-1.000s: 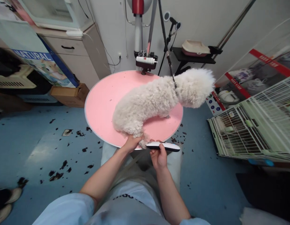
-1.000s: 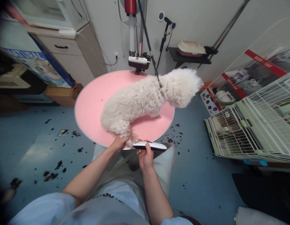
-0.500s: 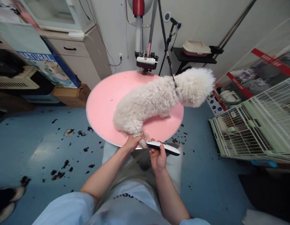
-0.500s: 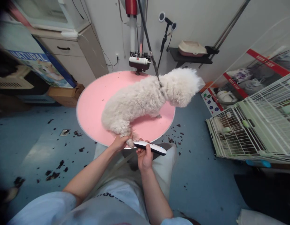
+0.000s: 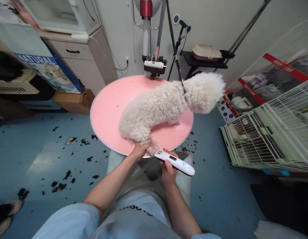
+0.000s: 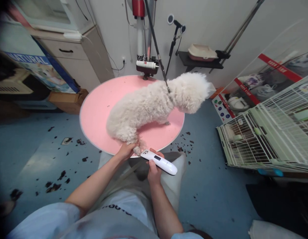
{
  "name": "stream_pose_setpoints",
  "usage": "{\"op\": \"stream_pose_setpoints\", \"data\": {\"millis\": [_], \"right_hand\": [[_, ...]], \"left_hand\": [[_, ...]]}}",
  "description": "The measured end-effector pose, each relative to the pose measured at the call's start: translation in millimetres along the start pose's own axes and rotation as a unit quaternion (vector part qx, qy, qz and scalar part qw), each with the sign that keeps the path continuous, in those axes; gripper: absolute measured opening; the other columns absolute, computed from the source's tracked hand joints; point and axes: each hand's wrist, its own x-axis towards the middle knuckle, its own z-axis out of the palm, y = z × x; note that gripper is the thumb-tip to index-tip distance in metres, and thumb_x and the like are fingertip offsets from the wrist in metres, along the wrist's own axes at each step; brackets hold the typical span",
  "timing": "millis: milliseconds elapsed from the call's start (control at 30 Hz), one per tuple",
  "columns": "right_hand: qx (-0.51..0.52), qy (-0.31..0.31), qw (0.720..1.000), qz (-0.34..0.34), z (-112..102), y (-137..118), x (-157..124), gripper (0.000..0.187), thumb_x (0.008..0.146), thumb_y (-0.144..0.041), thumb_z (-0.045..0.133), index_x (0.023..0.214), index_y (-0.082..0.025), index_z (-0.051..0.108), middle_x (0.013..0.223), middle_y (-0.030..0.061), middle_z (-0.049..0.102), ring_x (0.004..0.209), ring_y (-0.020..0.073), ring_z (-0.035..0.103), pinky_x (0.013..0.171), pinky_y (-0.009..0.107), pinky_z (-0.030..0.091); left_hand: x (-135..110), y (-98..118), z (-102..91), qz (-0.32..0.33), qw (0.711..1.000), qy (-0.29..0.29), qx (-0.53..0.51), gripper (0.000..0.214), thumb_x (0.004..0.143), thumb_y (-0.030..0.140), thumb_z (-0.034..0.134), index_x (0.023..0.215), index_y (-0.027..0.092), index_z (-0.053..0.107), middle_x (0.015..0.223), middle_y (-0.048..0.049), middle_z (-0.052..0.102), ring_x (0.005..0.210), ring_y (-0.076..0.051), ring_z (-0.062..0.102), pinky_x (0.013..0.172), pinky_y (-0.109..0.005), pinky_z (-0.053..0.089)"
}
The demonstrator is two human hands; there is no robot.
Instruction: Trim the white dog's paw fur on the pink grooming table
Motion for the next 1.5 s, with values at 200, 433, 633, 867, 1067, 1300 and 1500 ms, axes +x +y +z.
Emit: {"op": "stream_pose_setpoints", "data": {"millis": [200,433,633,867,1067,1300,1500], "right_hand": [[-0.072,-0.067,0.993,-0.058,-1.6,-7.5,0.3,0.041,0.072,-0.029,0.070,0.106,-0.025,0.050,0.126,0.0077,0.062,0.114,0.0248,0.060,0.094,0.042,0.045],[-0.088,-0.088,0.990,-0.071,7.3,-13.4,5.7,0.042,0.068,-0.027,0.074,0.104,-0.023,0.053,0.127,0.0100,0.062,0.117,0.0256,0.058,0.098,0.043,0.044],[0.000,0.020,0.999,0.047,7.4,-7.1,18.5,0.040,0.070,-0.036,0.073,0.100,-0.021,0.051,0.101,0.0071,0.073,0.049,0.0085,0.055,0.046,0.022,0.044],[0.095,0.033,0.979,0.176,9.2,-8.0,19.4,0.048,0.067,-0.046,0.076,0.101,-0.022,0.051,0.094,0.0059,0.076,0.043,0.0057,0.053,0.042,0.018,0.046],[0.083,0.053,0.981,0.167,10.5,-3.8,18.0,0.049,0.068,-0.050,0.075,0.098,-0.021,0.051,0.088,0.0062,0.076,0.041,0.0060,0.052,0.040,0.018,0.044],[0.050,0.022,0.997,0.053,20.2,1.4,10.9,0.047,0.070,-0.043,0.075,0.104,-0.023,0.049,0.103,0.0051,0.073,0.047,0.0074,0.058,0.048,0.022,0.049],[0.105,0.036,0.984,0.140,19.7,-1.6,19.8,0.045,0.067,-0.045,0.075,0.098,-0.022,0.052,0.092,0.0050,0.075,0.043,0.0066,0.053,0.042,0.020,0.044]], "left_hand": [[-1.2,0.7,-0.1,-0.007,0.999,-0.019,-0.034,0.024,0.054,0.022,0.071,0.071,0.016,0.056,0.064,0.0034,0.055,0.060,-0.012,0.051,0.060,-0.025,0.042],[-1.7,1.4,-0.5,0.010,1.000,-0.021,-0.015,0.019,0.056,0.020,0.070,0.073,0.016,0.062,0.069,0.0010,0.062,0.067,-0.015,0.057,0.065,-0.027,0.046],[0.7,-3.5,-3.9,0.004,0.999,-0.013,0.050,0.015,0.060,0.022,0.070,0.072,0.015,0.064,0.070,-0.0003,0.064,0.068,-0.016,0.058,0.065,-0.027,0.046],[-2.6,1.5,-1.6,0.004,0.999,-0.005,0.039,0.014,0.059,0.020,0.070,0.069,0.016,0.062,0.064,0.0026,0.060,0.062,-0.013,0.054,0.061,-0.025,0.044],[-3.8,2.7,-0.5,-0.002,0.999,0.000,0.038,0.016,0.057,0.020,0.070,0.069,0.015,0.061,0.063,0.0023,0.058,0.060,-0.013,0.053,0.058,-0.024,0.043],[-5.3,5.5,0.0,-0.004,0.999,-0.002,0.054,0.013,0.058,0.022,0.068,0.065,0.015,0.060,0.058,0.0037,0.056,0.056,-0.011,0.050,0.055,-0.023,0.040],[-4.4,3.2,-0.7,-0.017,0.999,0.004,0.038,0.017,0.057,0.022,0.072,0.069,0.014,0.061,0.061,0.0026,0.058,0.059,-0.012,0.052,0.056,-0.023,0.042]]}}
